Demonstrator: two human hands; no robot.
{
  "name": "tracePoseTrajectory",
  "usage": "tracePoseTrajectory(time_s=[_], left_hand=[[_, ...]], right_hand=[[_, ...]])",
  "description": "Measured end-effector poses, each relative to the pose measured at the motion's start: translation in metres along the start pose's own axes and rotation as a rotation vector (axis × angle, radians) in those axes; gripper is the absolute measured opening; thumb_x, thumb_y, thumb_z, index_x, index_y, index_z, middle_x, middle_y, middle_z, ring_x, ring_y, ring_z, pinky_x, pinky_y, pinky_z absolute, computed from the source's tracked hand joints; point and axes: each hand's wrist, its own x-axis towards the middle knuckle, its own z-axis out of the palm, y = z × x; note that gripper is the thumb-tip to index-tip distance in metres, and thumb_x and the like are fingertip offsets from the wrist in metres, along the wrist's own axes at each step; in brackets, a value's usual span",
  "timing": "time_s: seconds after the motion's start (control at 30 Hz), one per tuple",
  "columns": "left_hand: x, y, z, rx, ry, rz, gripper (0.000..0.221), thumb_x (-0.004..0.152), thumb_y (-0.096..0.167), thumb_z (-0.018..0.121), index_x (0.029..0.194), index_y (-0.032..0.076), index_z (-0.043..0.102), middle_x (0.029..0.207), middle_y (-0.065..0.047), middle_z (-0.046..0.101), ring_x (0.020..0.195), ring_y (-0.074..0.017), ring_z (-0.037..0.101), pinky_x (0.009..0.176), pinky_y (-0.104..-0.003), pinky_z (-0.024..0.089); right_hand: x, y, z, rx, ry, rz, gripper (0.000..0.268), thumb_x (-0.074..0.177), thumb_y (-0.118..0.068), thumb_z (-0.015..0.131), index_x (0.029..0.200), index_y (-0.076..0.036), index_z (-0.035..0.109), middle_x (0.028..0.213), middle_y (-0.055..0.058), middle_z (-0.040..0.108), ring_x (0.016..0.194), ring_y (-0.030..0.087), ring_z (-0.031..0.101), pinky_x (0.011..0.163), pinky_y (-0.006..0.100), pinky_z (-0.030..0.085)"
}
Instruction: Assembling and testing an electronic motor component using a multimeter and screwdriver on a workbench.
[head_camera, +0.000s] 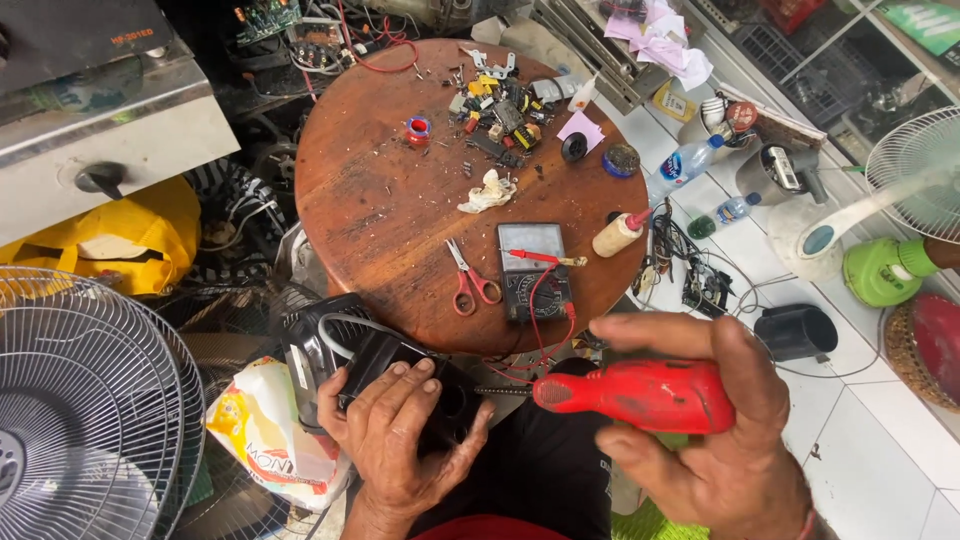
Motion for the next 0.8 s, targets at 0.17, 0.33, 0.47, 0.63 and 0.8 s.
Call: tracePoseTrajectory(time_s=[0.17, 0.33, 0.47, 0.63, 0.8], left_hand=[[0.001, 0.001, 0.000, -0.008, 0.002, 0.004, 0.054, 0.076, 0.050, 0.090, 0.106, 0.016, 0.061, 0.109, 0.001, 0.074, 0.106, -0.0198, 0.069, 0.116, -0.054, 0.027], [-0.001, -0.001, 0.001, -0.012, 0.006, 0.001, 0.056, 0.075, 0.051, 0.090, 0.107, 0.016, 0.061, 0.107, 0.001, 0.073, 0.105, -0.0206, 0.069, 0.116, -0.054, 0.026], [0.000, 0.000, 0.001, -0.007, 0.010, 0.007, 0.054, 0.076, 0.050, 0.090, 0.107, 0.016, 0.060, 0.108, 0.001, 0.073, 0.105, -0.0203, 0.069, 0.116, -0.054, 0.027], [0.001, -0.002, 0.001, -0.012, 0.018, 0.009, 0.055, 0.076, 0.050, 0.091, 0.106, 0.016, 0.060, 0.108, 0.000, 0.074, 0.105, -0.0204, 0.069, 0.116, -0.054, 0.027], [0.000, -0.001, 0.002, -0.004, 0.015, 0.015, 0.054, 0.077, 0.049, 0.090, 0.107, 0.015, 0.060, 0.109, 0.001, 0.074, 0.105, -0.0204, 0.069, 0.116, -0.055, 0.027]], right_hand=[[-0.009, 0.007, 0.006, 0.067, 0.072, 0.007, 0.079, 0.095, -0.021, 0.068, 0.161, -0.024, 0.024, 0.115, 0.020, 0.069, 0.107, 0.031, 0.078, 0.102, 0.047, 0.068], [-0.002, -0.005, 0.002, 0.116, -0.012, 0.021, 0.074, 0.107, -0.023, 0.053, 0.169, -0.034, 0.015, 0.143, 0.030, 0.053, 0.139, 0.046, 0.065, 0.111, 0.046, 0.063], [0.000, 0.010, 0.009, -0.045, 0.117, -0.123, 0.073, 0.100, -0.025, 0.065, 0.162, -0.018, 0.026, 0.116, 0.023, 0.068, 0.104, 0.033, 0.078, 0.102, 0.047, 0.068], [-0.004, -0.014, 0.006, 0.237, 0.070, 0.077, 0.061, 0.112, -0.016, 0.044, 0.168, -0.032, 0.023, 0.123, 0.034, 0.066, 0.116, 0.046, 0.078, 0.110, 0.057, 0.067], [-0.002, 0.000, 0.002, -0.030, 0.072, -0.017, 0.069, 0.100, -0.028, 0.067, 0.158, -0.022, 0.032, 0.129, 0.017, 0.058, 0.124, 0.029, 0.064, 0.119, 0.048, 0.065]])
